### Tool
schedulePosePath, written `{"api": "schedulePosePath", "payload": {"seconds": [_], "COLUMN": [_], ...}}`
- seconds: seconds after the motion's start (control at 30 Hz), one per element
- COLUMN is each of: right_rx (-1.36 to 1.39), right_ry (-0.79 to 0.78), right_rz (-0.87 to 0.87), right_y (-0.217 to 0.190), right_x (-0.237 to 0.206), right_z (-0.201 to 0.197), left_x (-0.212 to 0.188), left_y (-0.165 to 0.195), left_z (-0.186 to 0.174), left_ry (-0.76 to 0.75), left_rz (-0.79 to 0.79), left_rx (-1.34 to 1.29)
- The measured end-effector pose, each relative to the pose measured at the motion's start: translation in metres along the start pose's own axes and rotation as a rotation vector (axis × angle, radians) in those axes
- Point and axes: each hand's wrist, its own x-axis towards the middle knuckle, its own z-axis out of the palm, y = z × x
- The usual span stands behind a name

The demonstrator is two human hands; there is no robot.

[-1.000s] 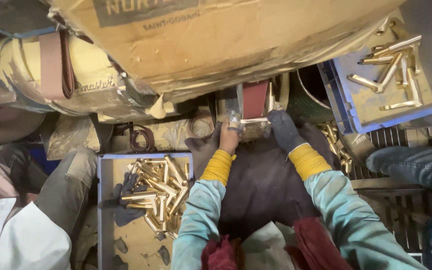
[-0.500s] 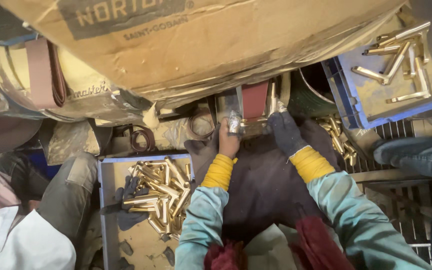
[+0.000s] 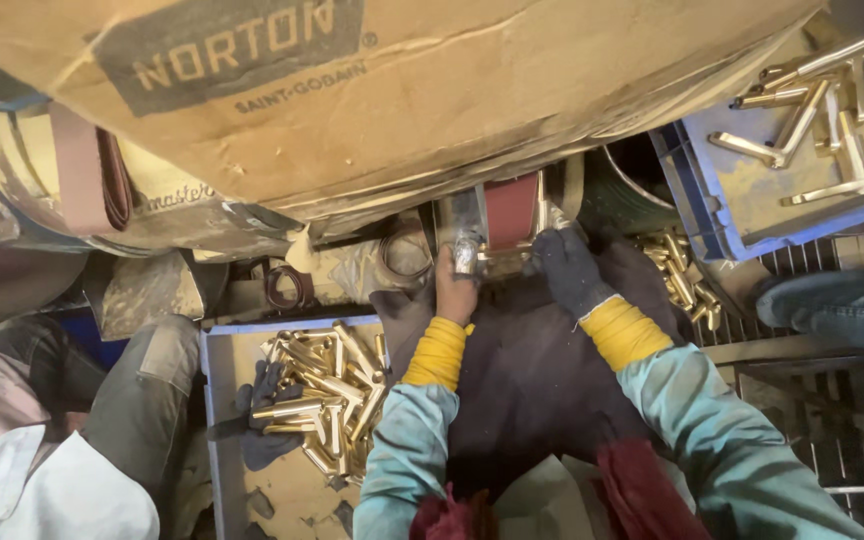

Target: The person sits at a belt grinding station and repeatedly presses small brass-colored metal parts against the moving belt to smooth their surfaces. They pick parts from a blue tray, grind them, and place them into a second tray. A coworker performs a similar task nearby.

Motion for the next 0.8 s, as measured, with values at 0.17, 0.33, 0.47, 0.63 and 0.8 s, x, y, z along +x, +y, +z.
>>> {"api": "schedulePosePath", "payload": {"seconds": [0.17, 0.33, 0.47, 0.63, 0.8], "right_rx": [-0.004, 0.106, 0.070, 0.063, 0.119], "right_ry": [-0.016, -0.041, -0.047, -0.035, -0.048], "right_rz": [0.060, 0.133, 0.016, 0.027, 0.139], "right_y": [-0.013, -0.009, 0.016, 0.003, -0.030], "right_x": [0.019, 0.021, 0.012, 0.020, 0.019], "right_z": [0.013, 0.016, 0.013, 0.019, 0.027], "left_x": [0.027, 0.026, -0.001, 0.014, 0.029], "left_y": [0.000, -0.002, 0.004, 0.017, 0.017], "left_z": [0.000, -0.005, -0.011, -0.005, -0.002], "left_ry": [0.136, 0.092, 0.026, 0.086, 0.144], "left_rz": [-0.423, -0.291, 0.346, -0.123, -0.319], "left_rx": [-0.142, -0.081, 0.328, 0.093, -0.004]}}
